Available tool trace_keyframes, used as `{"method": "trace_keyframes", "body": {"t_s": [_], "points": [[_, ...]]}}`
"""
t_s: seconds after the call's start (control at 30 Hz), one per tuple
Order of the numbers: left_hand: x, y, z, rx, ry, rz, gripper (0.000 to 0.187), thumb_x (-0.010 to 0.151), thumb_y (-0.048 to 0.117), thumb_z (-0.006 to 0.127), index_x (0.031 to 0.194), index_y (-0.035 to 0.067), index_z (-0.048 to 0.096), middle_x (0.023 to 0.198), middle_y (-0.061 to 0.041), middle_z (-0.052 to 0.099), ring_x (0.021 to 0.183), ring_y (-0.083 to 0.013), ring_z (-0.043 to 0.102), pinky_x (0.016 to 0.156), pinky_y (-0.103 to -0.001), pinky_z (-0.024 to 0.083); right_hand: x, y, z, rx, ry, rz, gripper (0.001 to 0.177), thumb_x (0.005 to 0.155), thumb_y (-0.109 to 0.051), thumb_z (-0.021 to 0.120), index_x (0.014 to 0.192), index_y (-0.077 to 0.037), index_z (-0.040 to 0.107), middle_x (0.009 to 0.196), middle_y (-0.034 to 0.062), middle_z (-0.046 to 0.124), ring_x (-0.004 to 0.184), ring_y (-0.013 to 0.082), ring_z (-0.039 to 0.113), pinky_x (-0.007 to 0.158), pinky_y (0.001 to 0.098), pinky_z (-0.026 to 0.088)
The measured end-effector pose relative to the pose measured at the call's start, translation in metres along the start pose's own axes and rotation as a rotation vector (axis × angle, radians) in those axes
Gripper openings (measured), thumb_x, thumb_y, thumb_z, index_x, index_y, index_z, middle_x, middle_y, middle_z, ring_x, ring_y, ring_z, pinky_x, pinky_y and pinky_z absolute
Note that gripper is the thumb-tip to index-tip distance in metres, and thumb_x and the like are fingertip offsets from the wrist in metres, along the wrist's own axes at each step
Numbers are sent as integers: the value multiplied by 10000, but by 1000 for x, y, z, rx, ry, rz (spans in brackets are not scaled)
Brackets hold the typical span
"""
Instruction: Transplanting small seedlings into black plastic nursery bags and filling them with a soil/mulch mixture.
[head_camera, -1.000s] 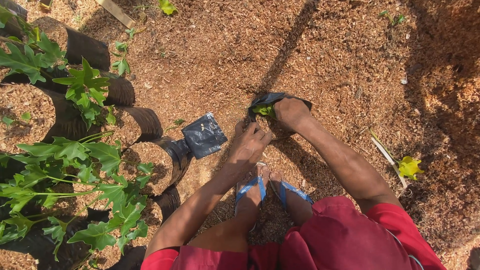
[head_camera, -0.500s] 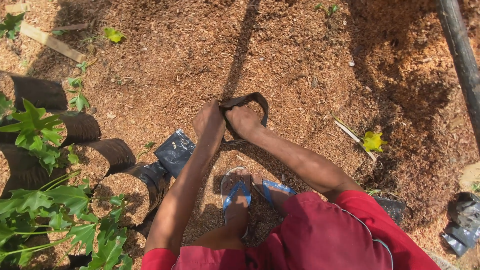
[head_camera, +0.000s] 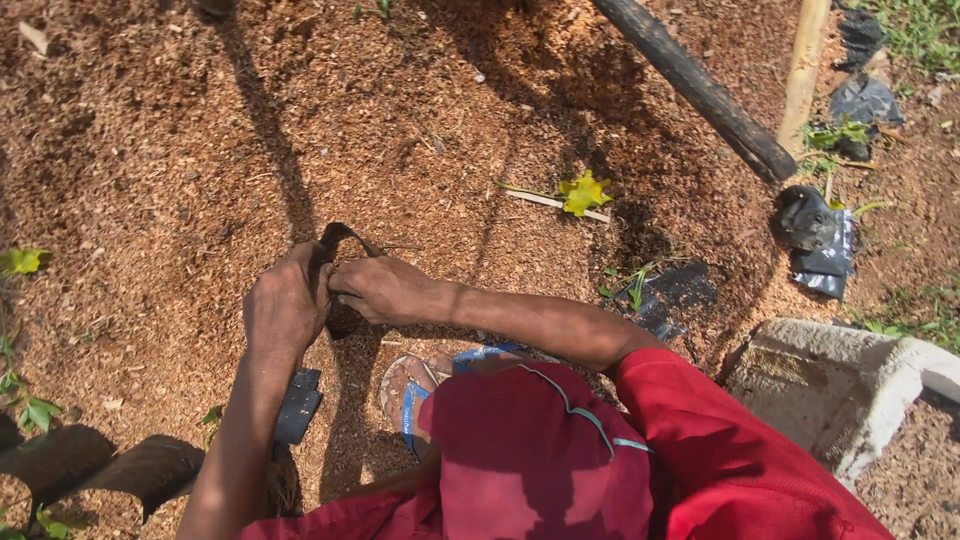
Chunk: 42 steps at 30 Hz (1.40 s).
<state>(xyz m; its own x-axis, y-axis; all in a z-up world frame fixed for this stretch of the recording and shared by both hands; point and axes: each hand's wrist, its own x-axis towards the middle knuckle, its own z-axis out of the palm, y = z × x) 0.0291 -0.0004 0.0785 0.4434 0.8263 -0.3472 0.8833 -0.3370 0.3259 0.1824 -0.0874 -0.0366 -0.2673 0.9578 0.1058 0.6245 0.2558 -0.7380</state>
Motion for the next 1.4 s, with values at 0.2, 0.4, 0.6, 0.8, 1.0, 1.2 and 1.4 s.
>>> {"method": "trace_keyframes", "body": {"t_s": [0.2, 0.4, 0.6, 0.8, 1.0, 1.2, 1.4], "points": [[-19, 139, -56, 181, -399, 494, 497, 1012, 179, 605, 1499, 249, 674, 1414, -176, 751, 1269, -494, 728, 997, -700, 644, -107, -53, -154, 101, 154, -32, 244, 1131, -124, 649, 1305, 30, 722, 1013, 176, 773, 658, 214, 762, 497, 298, 603], [-71, 311, -98, 214, -596, 819, 433, 1030, 88, 629, 1460, 77, 672, 1268, -267, 767, 1273, -514, 727, 1039, -683, 590, -234, -93, -267, -233, 189, 106, 165, 1084, -36, 695, 1201, -37, 811, 997, 217, 832, 763, 303, 831, 577, 309, 666], [-113, 420, -53, 307, -586, 1204, 558, 1012, 68, 733, 1555, 73, 603, 1123, -251, 777, 1154, -482, 774, 955, -642, 621, -361, -132, -315, -325, 323, 430, 116, 1106, -64, 705, 1071, -14, 803, 892, 238, 831, 744, 339, 835, 539, 356, 671], [-126, 489, 78, 424, -394, 1366, 300, 926, 99, 837, 1205, 186, 770, 834, -106, 792, 857, -332, 827, 733, -624, 682, -432, -140, -276, -383, 500, 836, 155, 1099, 0, 720, 1004, 83, 811, 754, 232, 775, 666, 373, 779, 602, 405, 672], [-155, 484, 142, 697, -292, 1530, 221, 891, 19, 855, 1099, 88, 832, 818, -129, 745, 890, -346, 790, 839, -654, 651, -476, -87, -177, -309, 701, 821, 236, 1069, -87, 702, 835, -88, 734, 623, 73, 644, 556, 244, 695, 475, 304, 607], [-125, 453, 148, 724, -669, 1499, 363, 1053, 63, 625, 1413, 107, 637, 1070, -176, 840, 1056, -365, 835, 890, -591, 684, -469, -82, -166, -297, 609, 898, 177, 1098, -168, 686, 933, -116, 723, 695, -3, 642, 650, 165, 707, 581, 265, 603], [-167, 509, 111, 784, -518, 1731, 471, 1005, 53, 675, 1473, 104, 683, 1184, -208, 803, 1119, -395, 802, 899, -597, 663, -493, -77, -137, -655, 818, 971, 243, 1160, -269, 558, 1156, -118, 748, 881, -36, 633, 861, 39, 707, 691, 126, 520]]}}
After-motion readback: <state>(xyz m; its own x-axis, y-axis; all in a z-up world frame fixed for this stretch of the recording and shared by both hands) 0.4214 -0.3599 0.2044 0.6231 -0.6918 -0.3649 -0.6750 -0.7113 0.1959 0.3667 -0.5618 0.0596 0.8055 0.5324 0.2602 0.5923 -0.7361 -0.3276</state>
